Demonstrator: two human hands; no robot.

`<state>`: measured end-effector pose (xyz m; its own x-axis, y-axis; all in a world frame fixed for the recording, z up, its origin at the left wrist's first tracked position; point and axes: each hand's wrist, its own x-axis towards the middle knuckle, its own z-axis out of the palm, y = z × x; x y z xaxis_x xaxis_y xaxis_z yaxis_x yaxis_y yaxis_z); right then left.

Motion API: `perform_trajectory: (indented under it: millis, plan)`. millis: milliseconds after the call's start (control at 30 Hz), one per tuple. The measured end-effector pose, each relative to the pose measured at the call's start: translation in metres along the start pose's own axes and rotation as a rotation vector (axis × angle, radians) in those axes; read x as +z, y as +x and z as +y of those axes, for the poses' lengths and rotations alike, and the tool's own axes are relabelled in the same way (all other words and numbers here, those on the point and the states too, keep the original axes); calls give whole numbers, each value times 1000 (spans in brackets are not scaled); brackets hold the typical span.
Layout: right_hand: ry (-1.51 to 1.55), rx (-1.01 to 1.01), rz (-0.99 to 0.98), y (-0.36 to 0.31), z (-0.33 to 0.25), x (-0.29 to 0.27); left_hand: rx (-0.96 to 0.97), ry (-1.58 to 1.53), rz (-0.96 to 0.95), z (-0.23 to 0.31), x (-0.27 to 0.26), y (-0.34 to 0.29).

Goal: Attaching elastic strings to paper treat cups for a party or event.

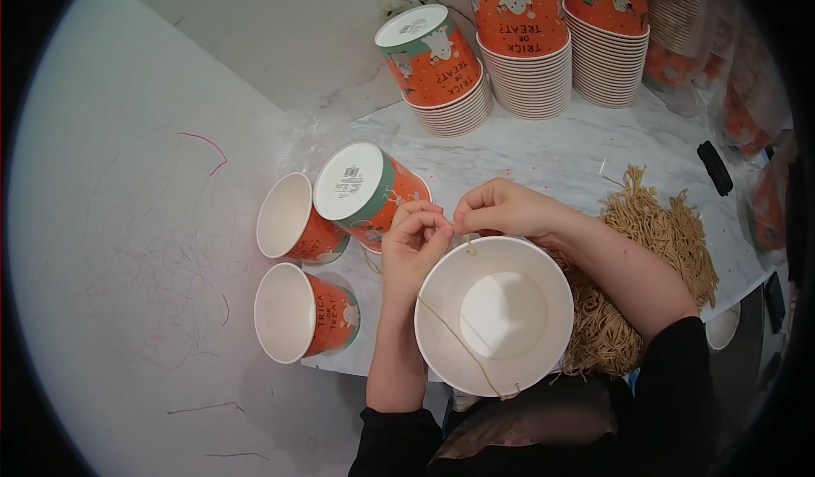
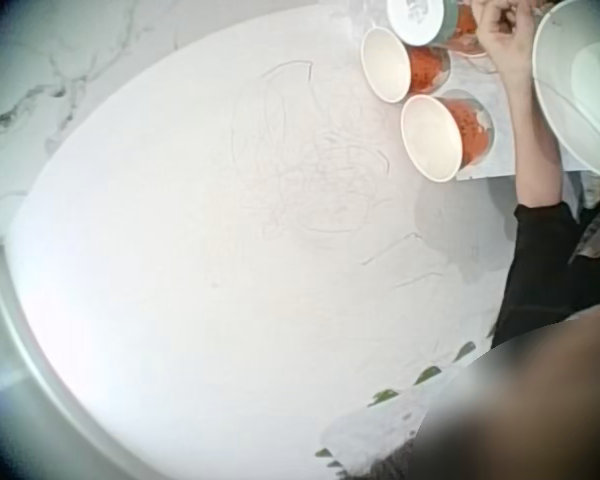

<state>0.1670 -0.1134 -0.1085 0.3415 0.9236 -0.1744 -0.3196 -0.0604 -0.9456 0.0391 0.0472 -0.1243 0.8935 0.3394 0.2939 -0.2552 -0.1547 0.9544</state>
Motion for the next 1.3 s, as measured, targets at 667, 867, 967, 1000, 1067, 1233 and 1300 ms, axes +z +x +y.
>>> perform_trajectory:
  millis: [667, 867, 967, 1000, 1067, 1233, 1300]
  plan:
    - [272, 205, -177, 9, 11, -16, 120, 297, 345, -12, 7, 2]
    - [203, 216, -177, 5, 7, -5, 30, 306, 269, -10, 3, 3]
    - [205, 214, -193, 7, 11, -7, 17, 310, 290, -11, 5, 3]
    - [204, 209, -233, 8, 14, -11, 17, 311, 290, -12, 5, 3]
    - [203, 204, -274, 10, 15, -11, 34, 323, 293, -14, 4, 2]
    - [218, 237, -270, 10, 18, -14, 46, 367, 287, -14, 8, 1]
    - [195, 227, -243, 10, 19, -14, 56, 413, 276, -14, 8, 1]
